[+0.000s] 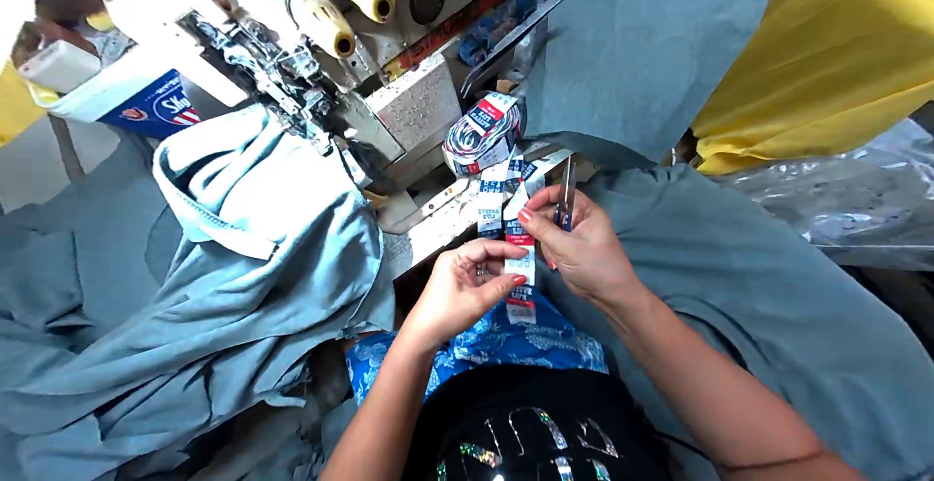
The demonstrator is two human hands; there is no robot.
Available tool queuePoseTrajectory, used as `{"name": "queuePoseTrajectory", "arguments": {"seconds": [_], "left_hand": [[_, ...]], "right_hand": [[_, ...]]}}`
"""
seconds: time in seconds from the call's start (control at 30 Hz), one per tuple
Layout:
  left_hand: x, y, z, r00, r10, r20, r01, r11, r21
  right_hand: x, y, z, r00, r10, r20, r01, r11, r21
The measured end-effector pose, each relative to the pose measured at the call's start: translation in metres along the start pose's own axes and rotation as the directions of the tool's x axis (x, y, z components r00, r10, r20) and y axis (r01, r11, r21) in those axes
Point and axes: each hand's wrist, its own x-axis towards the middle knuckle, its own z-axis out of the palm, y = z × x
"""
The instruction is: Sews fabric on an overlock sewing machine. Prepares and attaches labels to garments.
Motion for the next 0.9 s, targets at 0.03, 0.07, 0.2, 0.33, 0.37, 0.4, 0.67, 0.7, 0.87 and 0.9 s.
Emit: {"name": "queuePoseTrajectory", "arguments": {"seconds": [0.03,0.07,0.2,0.33,0.37,0.4,0.67,0.7,0.87,0.9], "left_hand": [[0.001,0.002,-0.002,1.0,-0.017,0.004,0.017,1.0,0.023],[0.003,0.004,-0.004,1.0,-0.03,-0.002,0.03,0.999,0.045],[0.007,0.01,-0.012,0.997,-0.074,-0.032,0.075,0.997,0.033],[0.01,0.006,-0.017,0.998,-0.056,0.019,0.057,0.997,-0.053],[0.01,0.005,-0.017,0.999,-0.042,0.03,0.044,0.997,-0.06],[0.011,0.003,-0.018,0.999,-0.032,0.033,0.034,0.998,-0.058],[0.011,-0.005,-0.018,0.999,-0.026,0.047,0.029,0.997,-0.073],[0.011,-0.005,-0.017,0.998,-0.034,0.046,0.037,0.996,-0.076],[0.013,-0.007,-0.017,0.997,-0.057,0.048,0.06,0.994,-0.086],[0.013,-0.007,-0.017,0.997,-0.056,0.052,0.061,0.994,-0.09]], "right_hand": [[0.0,0.002,-0.006,0.998,-0.056,0.039,0.058,0.996,-0.071],[0.0,0.004,-0.014,0.988,-0.115,0.099,0.13,0.978,-0.161],[-0.012,0.003,-0.047,0.91,-0.314,0.27,0.414,0.695,-0.588],[-0.027,0.005,-0.055,0.805,-0.442,0.397,0.541,0.27,-0.796],[-0.03,0.005,-0.054,0.786,-0.452,0.421,0.545,0.186,-0.818],[-0.031,0.006,-0.052,0.772,-0.456,0.443,0.544,0.113,-0.831],[-0.028,0.011,-0.023,0.697,-0.488,0.526,0.554,-0.101,-0.827],[-0.027,0.012,-0.021,0.694,-0.484,0.533,0.557,-0.108,-0.823],[-0.027,0.012,-0.017,0.686,-0.477,0.549,0.559,-0.136,-0.818],[-0.027,0.013,-0.017,0.686,-0.476,0.55,0.56,-0.138,-0.817]]}}
